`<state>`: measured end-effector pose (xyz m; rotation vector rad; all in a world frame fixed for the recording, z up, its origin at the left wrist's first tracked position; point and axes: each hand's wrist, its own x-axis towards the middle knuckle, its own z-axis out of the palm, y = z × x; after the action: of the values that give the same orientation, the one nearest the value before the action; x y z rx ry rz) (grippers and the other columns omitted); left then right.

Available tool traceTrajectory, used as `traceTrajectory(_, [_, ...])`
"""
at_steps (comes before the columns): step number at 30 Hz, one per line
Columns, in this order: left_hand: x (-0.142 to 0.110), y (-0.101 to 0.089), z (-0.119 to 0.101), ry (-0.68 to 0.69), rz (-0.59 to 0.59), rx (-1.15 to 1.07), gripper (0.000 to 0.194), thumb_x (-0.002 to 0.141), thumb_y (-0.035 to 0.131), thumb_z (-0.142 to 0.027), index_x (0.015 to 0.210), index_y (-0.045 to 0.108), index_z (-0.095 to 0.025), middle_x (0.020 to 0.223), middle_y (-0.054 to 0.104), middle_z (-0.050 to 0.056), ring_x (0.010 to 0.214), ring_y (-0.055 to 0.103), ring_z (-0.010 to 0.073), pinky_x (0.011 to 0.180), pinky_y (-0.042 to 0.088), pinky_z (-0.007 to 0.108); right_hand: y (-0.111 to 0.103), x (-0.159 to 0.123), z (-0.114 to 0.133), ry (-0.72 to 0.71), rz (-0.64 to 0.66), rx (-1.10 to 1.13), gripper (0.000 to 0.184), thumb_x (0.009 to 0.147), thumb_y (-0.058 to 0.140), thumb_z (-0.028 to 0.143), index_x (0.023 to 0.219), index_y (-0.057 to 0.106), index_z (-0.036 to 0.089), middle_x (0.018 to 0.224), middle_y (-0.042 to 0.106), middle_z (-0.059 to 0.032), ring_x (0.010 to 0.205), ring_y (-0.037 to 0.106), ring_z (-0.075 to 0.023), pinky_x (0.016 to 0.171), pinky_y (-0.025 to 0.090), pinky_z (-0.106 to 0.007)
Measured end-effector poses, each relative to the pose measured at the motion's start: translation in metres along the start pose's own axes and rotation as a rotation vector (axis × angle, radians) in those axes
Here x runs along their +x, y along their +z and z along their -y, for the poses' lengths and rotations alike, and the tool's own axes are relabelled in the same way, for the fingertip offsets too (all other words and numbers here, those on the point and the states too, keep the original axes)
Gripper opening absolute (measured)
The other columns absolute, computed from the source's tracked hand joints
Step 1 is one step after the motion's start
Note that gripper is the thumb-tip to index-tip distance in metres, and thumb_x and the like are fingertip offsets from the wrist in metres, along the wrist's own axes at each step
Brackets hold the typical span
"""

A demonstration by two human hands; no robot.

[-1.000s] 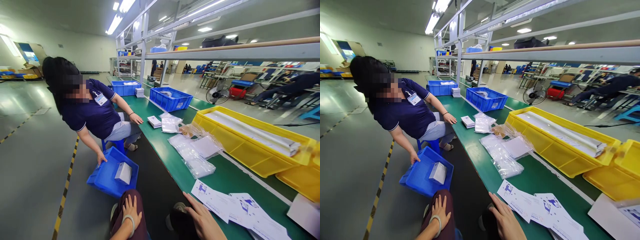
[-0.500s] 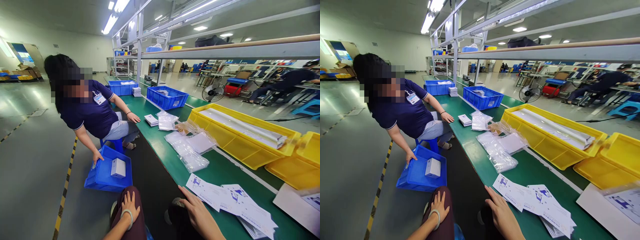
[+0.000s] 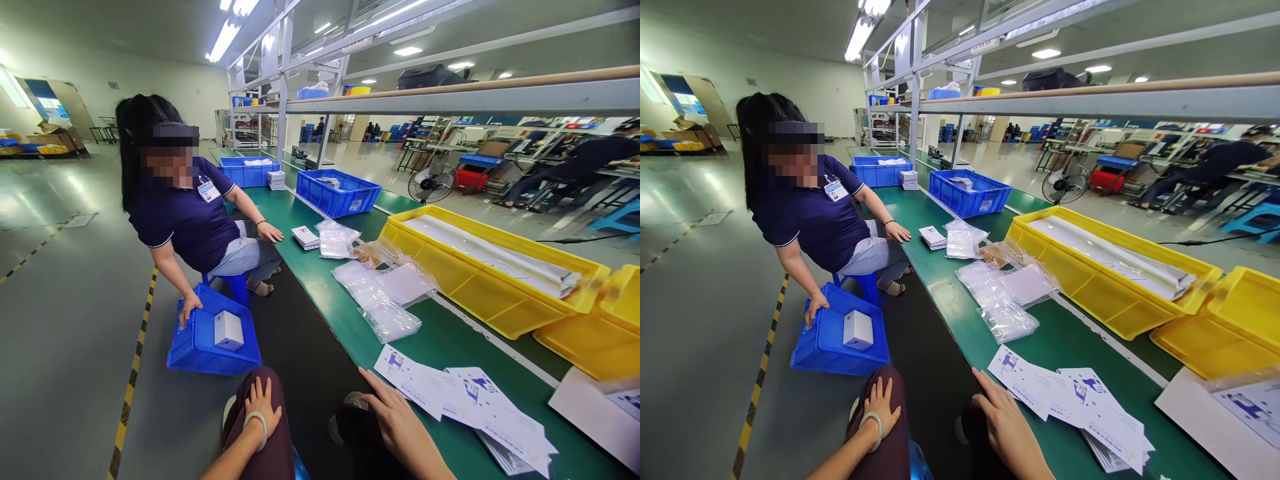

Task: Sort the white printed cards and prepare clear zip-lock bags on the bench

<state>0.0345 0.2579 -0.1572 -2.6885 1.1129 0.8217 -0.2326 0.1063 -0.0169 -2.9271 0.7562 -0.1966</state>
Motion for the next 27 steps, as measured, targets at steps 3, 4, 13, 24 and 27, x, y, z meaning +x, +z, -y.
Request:
traceTrajectory(3, [0.0001,0.0002,0.0001,-0.001,0.003,-0.007,0.078,0.087,0.049,-0.033,0.156,0.016,-0.018,0.164,0.011,0.016,0.15,0.017,0.0337,0.116,0.025,0.048,-0.0024,0.0007,0.001,0.013,0.012,0.023,0.049,0.079,0.036,-0.003,0.107,0.071,0.017,0.154,0.041,-0.0163,0.14,0.04,-0.0313,0.108,0.045,-0.052])
traceTrajectory(4, [0.0001,0.0002,0.0,-0.002,0.003,-0.009,0.078,0.087,0.049,-0.033,0.156,0.016,-0.018,0.164,0.011,0.016,0.15,0.017,0.0337,0.116,0.025,0.048,-0.003,0.0011,0.0013,0.017,0.019,0.024,0.05,0.079,0.036,-0.003,0.108,0.071,0.018,0.154,0.04,-0.016,0.14,0.04,-0.031,0.108,0.044,-0.052])
traceTrajectory(13, [0.0002,0.0019,-0.0014,0.0,-0.006,-0.006,0.077,0.087,0.048,-0.03,0.156,0.017,-0.017,0.164,0.011,0.017,0.15,0.017,0.034,0.116,0.026,0.05,-0.0007,0.0016,-0.0003,0.023,0.017,0.035,0.05,0.081,0.036,-0.002,0.109,0.071,0.019,0.154,0.041,-0.015,0.14,0.041,-0.0298,0.108,0.044,-0.051])
traceTrajectory(24, [-0.0017,0.0008,-0.0023,-0.007,-0.012,-0.004,0.078,0.085,0.049,-0.029,0.156,0.018,-0.019,0.164,0.013,0.016,0.149,0.019,0.0339,0.115,0.026,0.049,-0.0003,0.0012,-0.0004,0.019,0.025,0.002,0.049,0.084,0.035,0.0,0.11,0.071,0.019,0.153,0.041,-0.0155,0.14,0.041,-0.0283,0.107,0.046,-0.049])
traceTrajectory(27, [-0.0011,0.0006,-0.0021,-0.006,-0.01,-0.008,0.078,0.085,0.048,-0.03,0.156,0.017,-0.019,0.164,0.012,0.015,0.15,0.018,0.0332,0.115,0.026,0.05,0.0007,0.0018,-0.0003,0.025,0.015,0.006,0.048,0.083,0.036,-0.001,0.108,0.072,0.02,0.153,0.041,-0.0138,0.138,0.043,-0.0288,0.107,0.046,-0.05])
